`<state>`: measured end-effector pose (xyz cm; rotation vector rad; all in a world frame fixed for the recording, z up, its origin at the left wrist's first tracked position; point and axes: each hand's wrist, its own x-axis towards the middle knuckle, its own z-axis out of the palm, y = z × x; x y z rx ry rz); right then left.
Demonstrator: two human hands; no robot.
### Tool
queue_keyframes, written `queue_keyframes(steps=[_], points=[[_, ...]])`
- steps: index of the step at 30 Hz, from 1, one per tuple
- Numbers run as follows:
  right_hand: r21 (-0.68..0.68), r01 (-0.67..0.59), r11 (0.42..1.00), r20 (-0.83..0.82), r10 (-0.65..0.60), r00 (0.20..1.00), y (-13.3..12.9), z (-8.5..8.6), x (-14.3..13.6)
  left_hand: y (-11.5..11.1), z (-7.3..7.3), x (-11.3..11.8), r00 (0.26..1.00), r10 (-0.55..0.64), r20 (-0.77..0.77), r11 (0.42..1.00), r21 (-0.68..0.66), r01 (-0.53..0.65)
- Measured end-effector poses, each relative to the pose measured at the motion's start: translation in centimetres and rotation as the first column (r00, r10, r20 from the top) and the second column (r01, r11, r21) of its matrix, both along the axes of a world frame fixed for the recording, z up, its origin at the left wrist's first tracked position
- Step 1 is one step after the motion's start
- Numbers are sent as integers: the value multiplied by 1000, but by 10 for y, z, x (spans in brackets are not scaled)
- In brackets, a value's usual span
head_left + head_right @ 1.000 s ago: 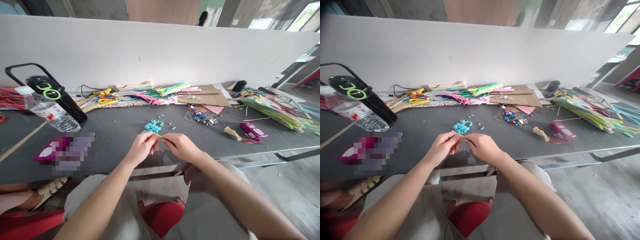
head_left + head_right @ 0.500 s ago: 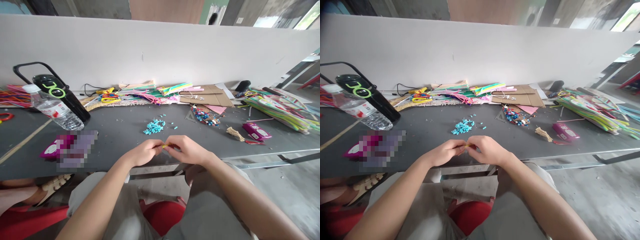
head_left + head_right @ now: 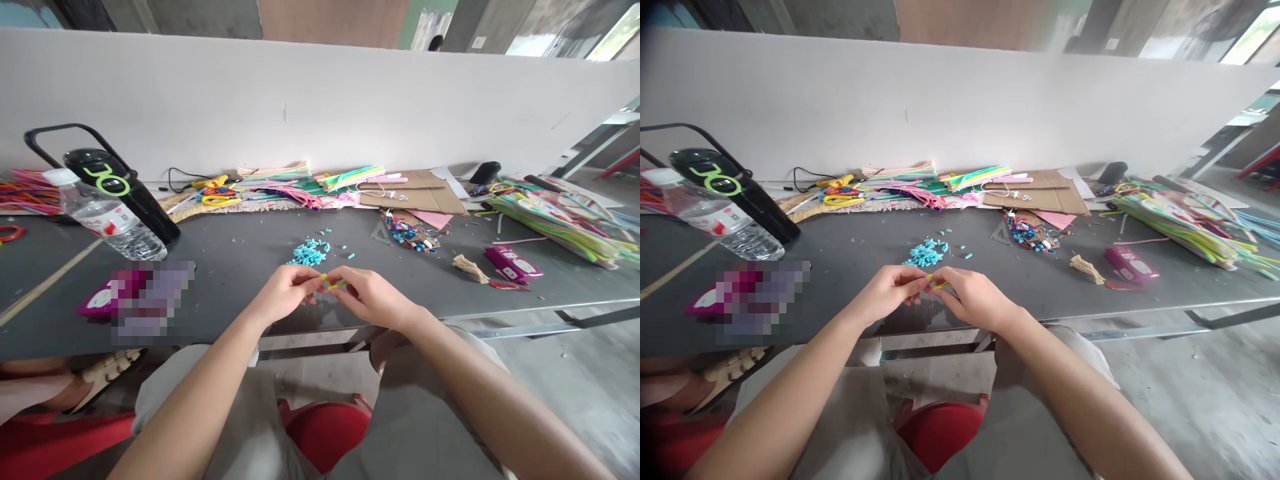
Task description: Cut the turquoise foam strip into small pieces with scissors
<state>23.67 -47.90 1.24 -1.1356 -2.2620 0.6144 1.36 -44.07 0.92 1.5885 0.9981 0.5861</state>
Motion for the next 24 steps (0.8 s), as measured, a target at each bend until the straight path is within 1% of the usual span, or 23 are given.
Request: queue_keyframes(steps=[3, 6, 8, 11, 13, 15, 17, 19, 21, 22, 24], points=[[37, 31, 999, 17, -32, 999, 1, -2, 0, 2, 0, -1, 998, 43, 35, 998, -37, -42], [75, 14, 997, 47, -18, 999, 2, -4, -1, 2, 0, 0, 996, 46, 73, 999, -12, -46], [82, 0, 997, 82, -6, 997, 2, -5, -2, 1, 0, 1, 997, 55, 56, 997, 52, -58], [66, -37, 997, 126, 28, 992, 1, -6, -4, -3, -3, 4, 995, 81, -54, 974, 214, -68], [49, -83, 995, 108, 77, 991, 2, -5, -3, -7, -4, 5, 986, 78, -146, 949, 315, -28], [24, -120, 992, 51, 119, 992, 4, -3, -1, -10, -4, 7, 975, 41, -219, 936, 350, 39], [-4, -101, 995, -18, 101, 995, 6, 0, 2, -13, -3, 8, 968, -9, -252, 942, 322, 93], [-24, -32, 999, -88, 29, 996, 8, 3, 4, -15, 0, 9, 973, -60, -224, 957, 263, 120], [-24, 24, 999, -147, -27, 989, 9, 4, 5, -16, 3, 11, 986, -96, -137, 971, 204, 123], [-15, 33, 999, -166, -35, 985, 10, 4, 5, -17, 4, 12, 991, -102, -82, 976, 182, 115], [20, 33, 999, -161, -29, 987, 10, 3, 5, -16, 5, 14, 997, -76, 29, 987, 145, 71]])
